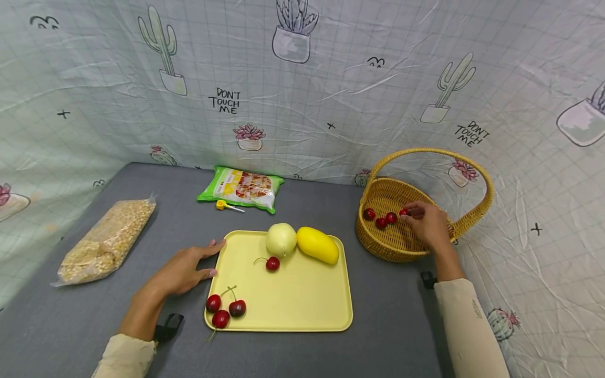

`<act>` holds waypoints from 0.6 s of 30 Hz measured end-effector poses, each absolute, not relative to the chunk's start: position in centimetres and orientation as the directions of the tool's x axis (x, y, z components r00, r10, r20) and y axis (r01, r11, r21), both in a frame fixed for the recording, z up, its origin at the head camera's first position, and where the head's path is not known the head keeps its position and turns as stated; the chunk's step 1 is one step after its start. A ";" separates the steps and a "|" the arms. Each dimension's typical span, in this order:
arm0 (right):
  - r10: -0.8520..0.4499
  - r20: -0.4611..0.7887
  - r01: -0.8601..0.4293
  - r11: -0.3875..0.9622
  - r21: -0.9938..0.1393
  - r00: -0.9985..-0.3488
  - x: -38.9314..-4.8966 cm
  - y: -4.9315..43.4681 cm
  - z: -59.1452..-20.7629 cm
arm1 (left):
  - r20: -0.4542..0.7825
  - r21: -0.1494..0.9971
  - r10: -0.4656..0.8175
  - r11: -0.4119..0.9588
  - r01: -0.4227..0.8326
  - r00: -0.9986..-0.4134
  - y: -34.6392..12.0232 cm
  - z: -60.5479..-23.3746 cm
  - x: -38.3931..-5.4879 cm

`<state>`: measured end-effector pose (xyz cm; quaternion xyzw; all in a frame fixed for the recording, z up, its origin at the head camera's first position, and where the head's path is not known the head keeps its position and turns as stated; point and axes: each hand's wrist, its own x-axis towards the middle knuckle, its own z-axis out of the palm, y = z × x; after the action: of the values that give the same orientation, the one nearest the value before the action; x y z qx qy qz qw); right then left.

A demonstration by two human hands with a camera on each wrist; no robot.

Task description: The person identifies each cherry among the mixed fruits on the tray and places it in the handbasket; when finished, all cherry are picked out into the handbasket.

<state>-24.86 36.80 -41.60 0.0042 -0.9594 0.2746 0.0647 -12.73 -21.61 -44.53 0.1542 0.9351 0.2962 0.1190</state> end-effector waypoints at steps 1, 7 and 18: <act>0.029 0.113 -0.035 0.850 -0.525 -0.993 -25.0 36.9 -41.6 | -0.132 0.591 0.359 0.777 0.218 -0.924 -21.6 -44.5 -12.7; 0.033 0.053 0.001 0.852 -0.523 -0.998 -25.5 37.3 -41.8 | -0.133 0.583 0.361 0.781 0.222 -0.923 -21.6 -44.6 -12.8; 0.017 -0.040 0.034 0.870 -0.492 -0.999 -26.0 37.7 -42.2 | -0.123 0.583 0.369 0.778 0.234 -0.921 -21.7 -44.6 -12.8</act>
<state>-25.96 37.67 -42.24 -0.0133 -0.9668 0.2548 -0.0170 -12.78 -21.72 -44.61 0.1612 0.9358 0.2913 0.1158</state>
